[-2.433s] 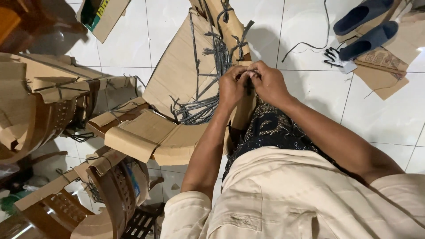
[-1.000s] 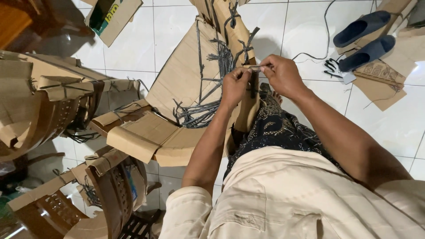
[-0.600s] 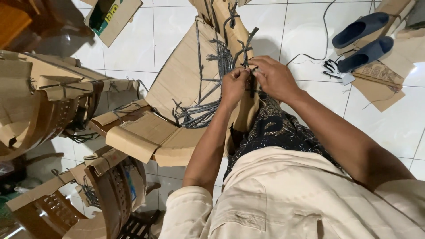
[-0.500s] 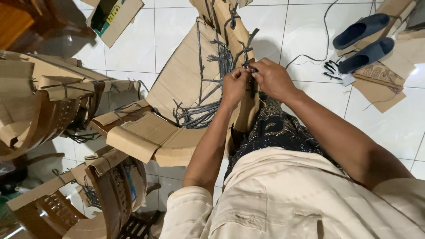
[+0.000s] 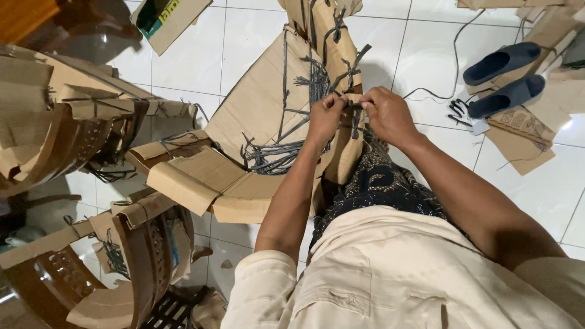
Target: The person is wrapping and tying bundles of thin cardboard strips around the frame of a chair, likely for protection during shipping or as part of the manufacturing process.
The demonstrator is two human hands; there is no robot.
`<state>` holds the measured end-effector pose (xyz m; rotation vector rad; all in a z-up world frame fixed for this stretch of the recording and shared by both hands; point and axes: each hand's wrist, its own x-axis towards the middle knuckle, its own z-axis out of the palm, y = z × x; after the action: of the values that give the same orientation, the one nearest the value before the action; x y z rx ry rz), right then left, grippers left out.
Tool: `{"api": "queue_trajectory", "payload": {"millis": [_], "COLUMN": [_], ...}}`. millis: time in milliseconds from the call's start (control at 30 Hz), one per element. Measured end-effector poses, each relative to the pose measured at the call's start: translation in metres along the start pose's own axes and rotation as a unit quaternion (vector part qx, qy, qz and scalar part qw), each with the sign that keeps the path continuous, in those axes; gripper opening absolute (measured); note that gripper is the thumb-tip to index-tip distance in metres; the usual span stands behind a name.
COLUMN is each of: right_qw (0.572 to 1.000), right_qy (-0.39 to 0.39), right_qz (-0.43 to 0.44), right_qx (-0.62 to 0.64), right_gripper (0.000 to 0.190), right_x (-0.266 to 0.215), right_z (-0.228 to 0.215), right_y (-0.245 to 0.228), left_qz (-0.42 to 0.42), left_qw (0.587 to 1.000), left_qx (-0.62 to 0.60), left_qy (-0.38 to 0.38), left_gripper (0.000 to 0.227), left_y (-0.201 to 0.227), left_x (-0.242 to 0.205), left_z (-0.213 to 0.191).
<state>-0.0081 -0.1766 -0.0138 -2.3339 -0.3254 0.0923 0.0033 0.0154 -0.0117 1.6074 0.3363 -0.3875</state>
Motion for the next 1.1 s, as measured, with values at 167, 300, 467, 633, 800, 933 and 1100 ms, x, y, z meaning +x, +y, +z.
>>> {"api": "queue_trajectory", "payload": {"millis": [167,300,467,633,800,933,1100], "right_qw": [1.0,0.999,0.997,0.983,0.964,0.976,0.981], "right_qy": [0.016,-0.015,-0.02,0.007,-0.013,-0.102,-0.189], "right_qz": [0.024,-0.011,-0.059,-0.113,-0.146,-0.088,0.037], "right_qx": [-0.008,-0.027,-0.05,-0.147,-0.223,-0.173,-0.032], "right_gripper": [0.012,0.033,0.04,0.022,0.004,0.007,0.023], "right_x": [-0.003,0.007,0.01,0.008,0.009,0.018,0.033], "right_z": [-0.003,-0.003,0.011,0.021,0.035,0.037,0.001], "right_y": [-0.01,-0.028,-0.02,-0.013,0.006,0.021,0.001], "left_qz": [0.006,-0.027,-0.056,-0.058,0.013,0.084,0.085], "left_qw": [1.0,0.999,0.998,0.992,0.984,0.971,0.984], "left_qx": [0.018,0.006,-0.005,0.104,0.176,0.222,0.153], "left_qy": [-0.02,-0.017,0.0,0.028,0.03,-0.01,-0.045], "left_gripper": [0.026,0.025,0.03,0.032,0.029,0.024,0.019], "left_y": [-0.02,0.018,-0.008,-0.026,0.003,-0.002,0.001], "left_x": [0.013,-0.008,0.012,0.028,0.019,0.017,-0.001], "left_z": [0.001,0.009,0.004,0.0,0.0,-0.001,-0.005]}}
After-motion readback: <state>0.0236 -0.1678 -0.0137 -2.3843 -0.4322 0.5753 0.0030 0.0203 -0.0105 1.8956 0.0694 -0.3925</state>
